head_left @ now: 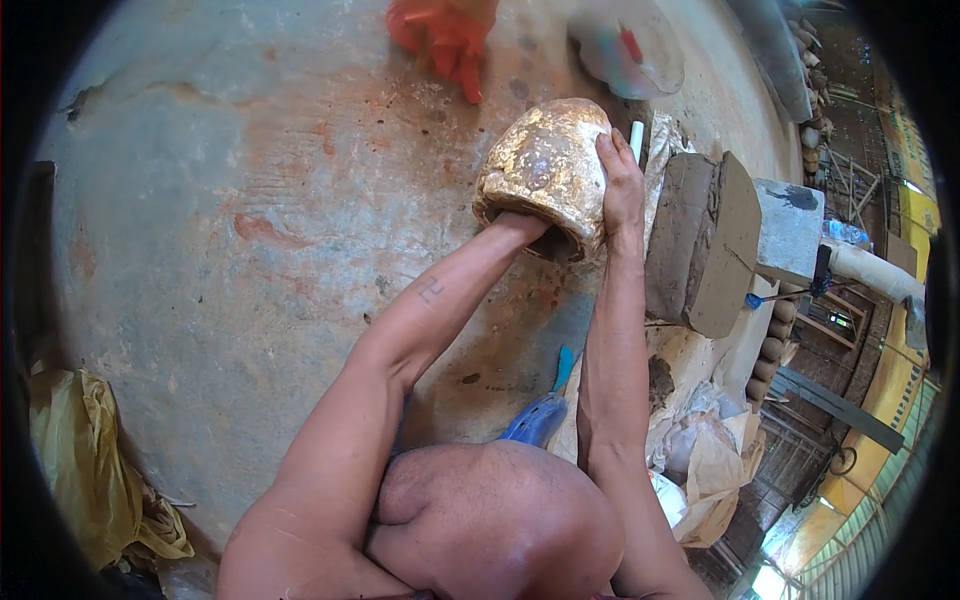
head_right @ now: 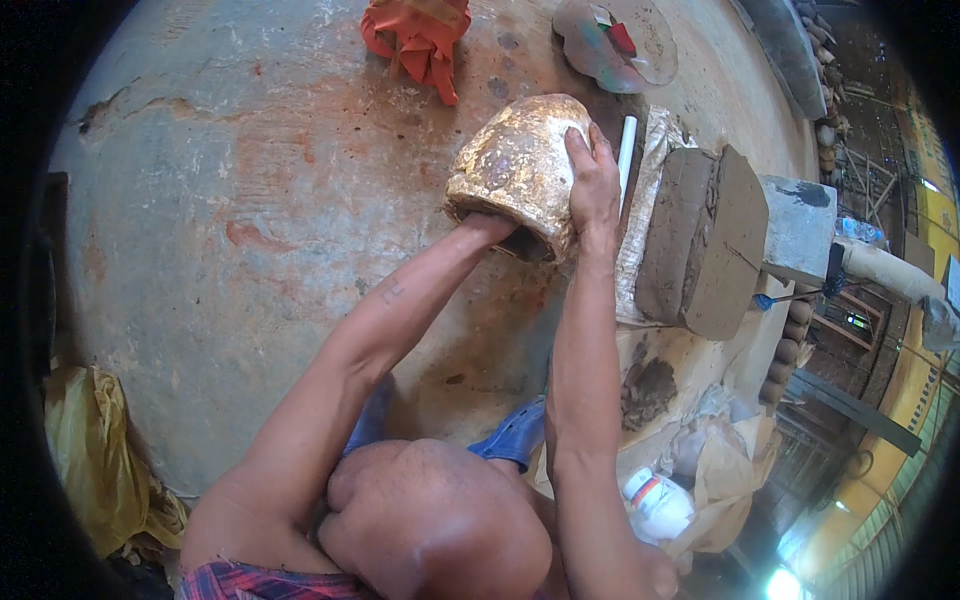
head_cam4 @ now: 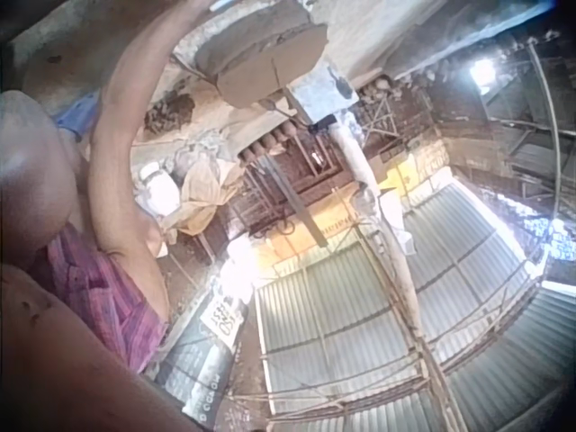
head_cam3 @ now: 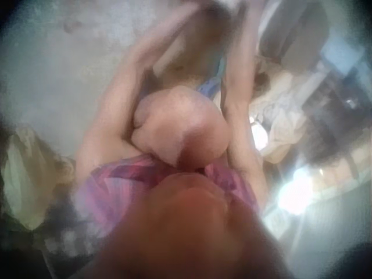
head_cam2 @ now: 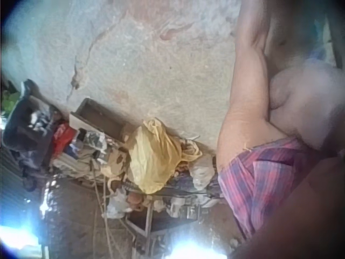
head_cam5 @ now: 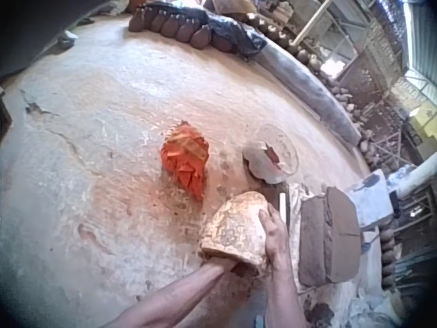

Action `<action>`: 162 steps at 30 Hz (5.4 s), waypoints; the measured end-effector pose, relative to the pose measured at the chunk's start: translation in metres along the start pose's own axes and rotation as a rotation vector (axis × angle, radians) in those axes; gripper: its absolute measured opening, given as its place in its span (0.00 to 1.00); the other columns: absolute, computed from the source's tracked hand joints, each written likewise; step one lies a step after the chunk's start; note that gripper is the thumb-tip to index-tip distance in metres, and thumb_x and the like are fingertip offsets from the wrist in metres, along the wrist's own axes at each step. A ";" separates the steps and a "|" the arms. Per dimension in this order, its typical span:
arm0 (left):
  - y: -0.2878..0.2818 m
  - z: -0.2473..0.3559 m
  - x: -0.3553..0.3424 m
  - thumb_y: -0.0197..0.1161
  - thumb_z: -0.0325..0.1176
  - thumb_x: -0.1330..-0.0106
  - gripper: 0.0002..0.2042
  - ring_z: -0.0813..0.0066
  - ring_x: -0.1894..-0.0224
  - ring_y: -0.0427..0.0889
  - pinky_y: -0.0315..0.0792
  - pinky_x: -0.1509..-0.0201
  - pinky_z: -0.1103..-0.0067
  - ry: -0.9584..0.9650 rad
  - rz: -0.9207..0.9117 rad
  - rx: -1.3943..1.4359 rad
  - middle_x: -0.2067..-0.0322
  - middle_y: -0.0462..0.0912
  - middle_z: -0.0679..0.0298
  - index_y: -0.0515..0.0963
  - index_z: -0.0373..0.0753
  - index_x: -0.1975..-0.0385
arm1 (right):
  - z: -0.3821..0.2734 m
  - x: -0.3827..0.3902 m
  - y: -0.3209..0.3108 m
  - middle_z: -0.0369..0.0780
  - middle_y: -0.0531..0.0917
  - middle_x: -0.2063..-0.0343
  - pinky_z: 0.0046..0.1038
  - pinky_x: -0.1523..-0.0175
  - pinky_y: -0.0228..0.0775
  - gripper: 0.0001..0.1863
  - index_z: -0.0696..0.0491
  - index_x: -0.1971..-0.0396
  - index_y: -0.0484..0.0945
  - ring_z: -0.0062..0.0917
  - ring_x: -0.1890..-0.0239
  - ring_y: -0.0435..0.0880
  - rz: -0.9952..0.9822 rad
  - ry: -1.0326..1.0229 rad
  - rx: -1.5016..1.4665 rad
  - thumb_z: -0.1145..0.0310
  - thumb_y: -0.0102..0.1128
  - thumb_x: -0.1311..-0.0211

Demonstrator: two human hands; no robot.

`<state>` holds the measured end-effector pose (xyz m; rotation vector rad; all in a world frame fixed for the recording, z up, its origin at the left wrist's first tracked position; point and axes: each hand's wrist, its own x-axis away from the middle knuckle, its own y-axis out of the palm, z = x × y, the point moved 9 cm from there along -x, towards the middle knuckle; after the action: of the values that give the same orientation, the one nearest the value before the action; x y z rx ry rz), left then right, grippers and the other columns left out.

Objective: The person shapes and smooths the interior and exterior of a clay vessel by hand, using a piece of clay to fill gaps and patting the walls of the object.

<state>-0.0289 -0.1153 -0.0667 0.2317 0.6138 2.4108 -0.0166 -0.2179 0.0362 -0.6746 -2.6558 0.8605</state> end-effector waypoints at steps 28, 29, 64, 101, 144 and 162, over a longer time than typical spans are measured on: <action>0.008 0.062 0.089 0.63 0.32 0.37 0.06 0.52 0.64 0.90 0.83 0.62 0.59 0.358 -0.231 -1.209 0.68 0.88 0.54 0.83 0.41 0.63 | -0.003 0.008 0.001 0.55 0.69 0.26 0.34 0.20 0.55 0.45 0.70 0.25 0.63 0.40 0.24 0.68 0.031 0.006 0.033 0.45 0.59 0.24; 0.008 0.062 0.090 0.63 0.32 0.37 0.06 0.52 0.64 0.90 0.83 0.62 0.59 0.357 -0.232 -1.209 0.68 0.88 0.54 0.83 0.41 0.63 | -0.004 0.007 0.000 0.55 0.69 0.26 0.34 0.20 0.55 0.45 0.70 0.25 0.63 0.40 0.24 0.68 0.032 0.007 0.032 0.45 0.59 0.24; 0.040 -0.006 0.125 0.60 0.29 0.36 0.52 0.79 0.72 0.78 0.70 0.69 0.81 -0.491 -0.442 0.288 0.66 0.90 0.61 0.31 0.35 0.18 | 0.022 -0.012 0.009 0.56 0.76 0.31 0.34 0.23 0.58 0.42 0.68 0.28 0.69 0.42 0.28 0.74 -0.073 0.114 -0.028 0.44 0.54 0.23; 0.033 0.066 0.104 0.64 0.43 0.26 0.17 0.66 0.72 0.85 0.78 0.60 0.67 -0.270 0.026 -0.292 0.74 0.86 0.54 0.85 0.32 0.59 | 0.011 0.002 0.008 0.56 0.77 0.32 0.34 0.24 0.59 0.44 0.70 0.29 0.69 0.40 0.28 0.74 0.039 0.080 0.083 0.43 0.56 0.24; 0.300 0.204 0.104 0.53 0.74 0.28 0.47 0.61 0.41 0.84 0.77 0.36 0.68 -0.482 -1.129 -0.772 0.41 0.84 0.47 0.72 0.30 0.31 | -0.076 0.357 -0.394 0.44 0.88 0.54 0.34 0.53 0.86 0.16 0.55 0.52 0.86 0.40 0.55 0.90 0.821 -0.559 0.568 0.84 0.64 0.39; 0.220 -0.106 0.236 0.71 0.43 0.35 0.37 0.35 0.19 0.52 0.57 0.21 0.45 0.039 -1.089 -1.558 0.20 0.58 0.50 0.69 0.42 0.25 | 0.371 0.401 -0.323 0.50 0.62 0.22 0.55 0.25 0.60 0.57 0.60 0.21 0.57 0.45 0.24 0.64 0.716 0.779 0.760 0.43 0.75 0.42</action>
<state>-0.3655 -0.1605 -0.0497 -0.6402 -0.9687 1.2229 -0.6139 -0.4242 -0.0168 -1.3786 -1.2455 1.3035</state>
